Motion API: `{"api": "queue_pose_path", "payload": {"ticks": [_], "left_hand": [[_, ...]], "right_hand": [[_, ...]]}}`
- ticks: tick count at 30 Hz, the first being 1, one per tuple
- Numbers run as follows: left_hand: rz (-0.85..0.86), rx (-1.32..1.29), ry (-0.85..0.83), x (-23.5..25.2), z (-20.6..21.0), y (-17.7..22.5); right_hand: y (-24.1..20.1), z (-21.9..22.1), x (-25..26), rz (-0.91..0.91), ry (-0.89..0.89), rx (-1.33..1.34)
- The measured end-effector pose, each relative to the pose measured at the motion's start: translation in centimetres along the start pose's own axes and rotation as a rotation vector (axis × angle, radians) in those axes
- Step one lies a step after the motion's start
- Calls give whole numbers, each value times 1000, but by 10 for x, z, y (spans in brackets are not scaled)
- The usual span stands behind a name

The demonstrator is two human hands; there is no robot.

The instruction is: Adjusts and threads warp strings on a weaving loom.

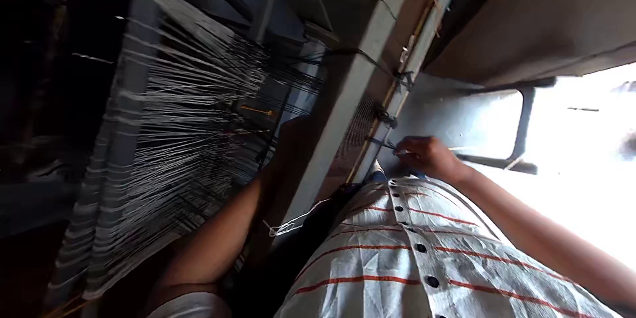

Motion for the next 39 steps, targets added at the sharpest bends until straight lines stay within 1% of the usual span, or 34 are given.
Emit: {"api": "queue_pose_path", "payload": {"ticks": [2, 4, 6, 9, 12, 14, 17, 20, 26, 39], "left_hand": [[-108, -313, 44, -9, -7, 0], [-219, -587, 47, -14, -12, 5], [-274, -713, 49, -7, -20, 7], [-249, -815, 103, 31, -36, -12], [-190, -976, 231, 69, -65, -24], [-185, -1076, 337, 89, -84, -34], [-172, -1129, 438, 101, -100, -45], [-193, -1160, 497, 104, -103, -53], [-188, -1263, 546, 107, -107, -64], [-229, -1302, 601, 108, -109, -75]], "right_hand": [[1, -1, -2, 23, -25, -3], [-2, -3, -1, 25, -29, -8], [-5, -5, 1, 36, -30, -20], [-8, -7, 5, 83, -42, -47], [-10, -10, 7, 115, -39, -70], [-10, -11, 8, 120, -21, -86], [-12, -11, 7, 141, -15, -84], [-14, -10, 7, 150, -27, -71], [-14, -11, 11, 162, -49, -94], [-15, -10, 8, 160, -12, -98]]}}
Point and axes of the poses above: each hand's wrist, its own x-axis towards the middle knuckle, its own z-axis out of the palm, y = z × x, the point moved 5 cm from there along x, towards the middle knuckle, and after that the axes turned 4 degrees about y, right-handed, at the moved point
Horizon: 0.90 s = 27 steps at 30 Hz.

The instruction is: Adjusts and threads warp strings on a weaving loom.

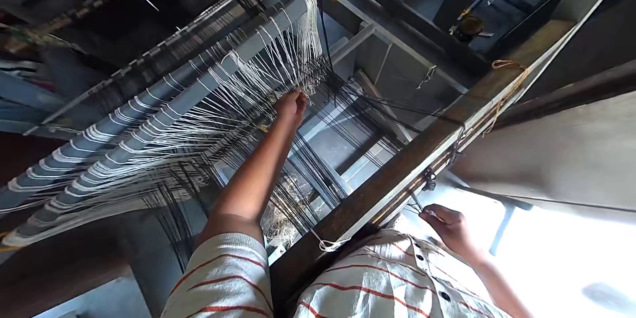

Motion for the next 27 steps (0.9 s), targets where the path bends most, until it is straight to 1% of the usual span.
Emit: {"api": "queue_pose_path", "payload": {"ticks": [15, 27], "left_hand": [[7, 14, -45, 1, -14, -1], [13, -17, -73, 2, -9, 3]], "right_hand": [[2, 3, 0, 1, 16, 43], [3, 4, 3, 14, -8, 48]]}}
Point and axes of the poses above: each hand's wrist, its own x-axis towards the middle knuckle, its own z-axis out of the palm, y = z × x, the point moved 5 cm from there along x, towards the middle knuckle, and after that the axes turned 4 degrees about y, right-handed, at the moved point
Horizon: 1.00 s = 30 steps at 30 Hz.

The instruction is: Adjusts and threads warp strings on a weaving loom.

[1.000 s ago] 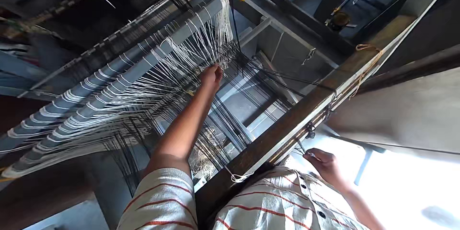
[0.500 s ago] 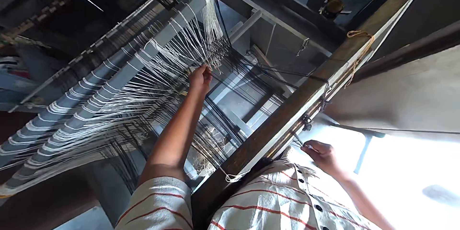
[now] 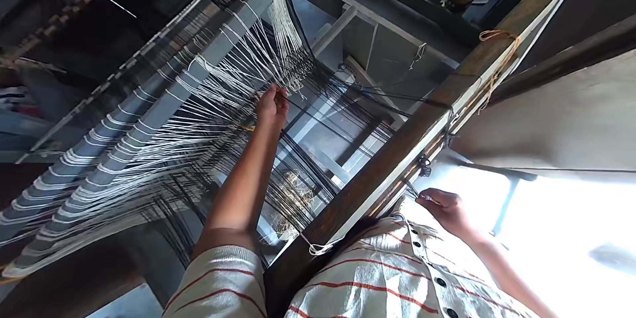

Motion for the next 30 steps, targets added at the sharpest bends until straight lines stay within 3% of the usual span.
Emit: {"api": "queue_pose_path", "payload": {"ticks": [9, 30], "left_hand": [[12, -22, 109, -5, -8, 2], [17, -102, 174, 7, -7, 6]], "right_hand": [[1, 0, 2, 16, -15, -12], [1, 0, 1, 15, -9, 4]]}}
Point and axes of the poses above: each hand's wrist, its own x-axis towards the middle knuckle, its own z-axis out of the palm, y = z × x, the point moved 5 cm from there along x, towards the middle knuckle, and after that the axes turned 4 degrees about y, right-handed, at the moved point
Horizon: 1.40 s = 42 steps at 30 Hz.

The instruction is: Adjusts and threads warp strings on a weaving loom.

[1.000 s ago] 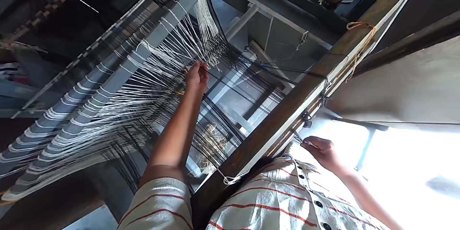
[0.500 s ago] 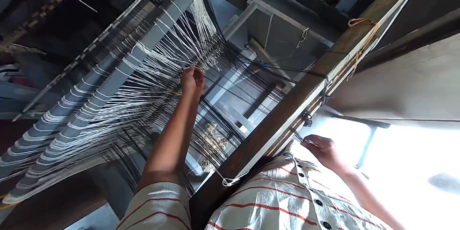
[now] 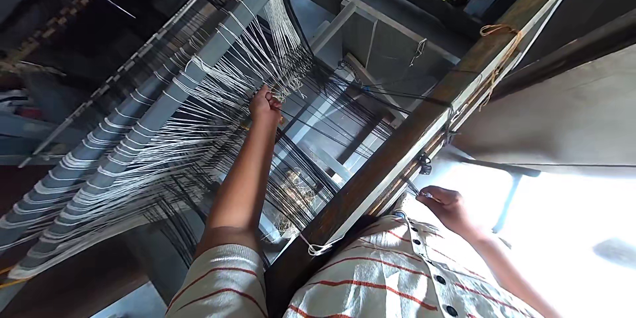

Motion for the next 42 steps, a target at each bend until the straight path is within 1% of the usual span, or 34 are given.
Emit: {"api": "queue_pose_path", "payload": {"ticks": [3, 8, 15, 18, 20, 23, 25, 26, 28, 31, 33, 34, 36, 38, 40, 42], "left_hand": [[29, -7, 49, -1, -2, 1], [33, -38, 65, -2, -5, 3], [21, -28, 17, 0, 3, 2], [11, -31, -31, 0, 8, -2], [19, -7, -52, -1, 9, -3], [49, 77, -126, -2, 10, -5], [62, 119, -169, -2, 10, -6], [67, 126, -172, -1, 11, -6], [79, 114, -187, 2, 10, -5], [68, 73, -194, 3, 10, -7], [69, 70, -188, 5, 9, -7], [71, 79, -185, 5, 9, -7], [78, 74, -162, 2, 10, -5], [81, 84, -135, -3, 10, -4], [87, 100, -137, -5, 9, -3], [94, 105, -136, -3, 8, -3]], "right_hand": [[0, 0, 0, 6, 1, 4], [0, 1, 0, 0, 16, 16], [1, -2, -3, -14, 18, 2], [2, -6, -4, -20, 22, 6], [-1, -9, -3, -29, 12, -3], [-9, -15, -7, -49, -21, -16], [-12, -20, -9, -81, -2, 82], [-13, -22, -10, -84, 19, 195], [-17, -27, -12, -33, 46, 466], [-23, -28, -11, 46, 68, 780], [-26, -24, -7, 95, 76, 916], [-26, -22, -5, 128, 77, 936], [-23, -20, -3, 166, 76, 917], [-19, -18, -2, 189, 90, 835], [-17, -17, -1, 212, 75, 594], [-15, -14, 1, 231, 24, 324]]}}
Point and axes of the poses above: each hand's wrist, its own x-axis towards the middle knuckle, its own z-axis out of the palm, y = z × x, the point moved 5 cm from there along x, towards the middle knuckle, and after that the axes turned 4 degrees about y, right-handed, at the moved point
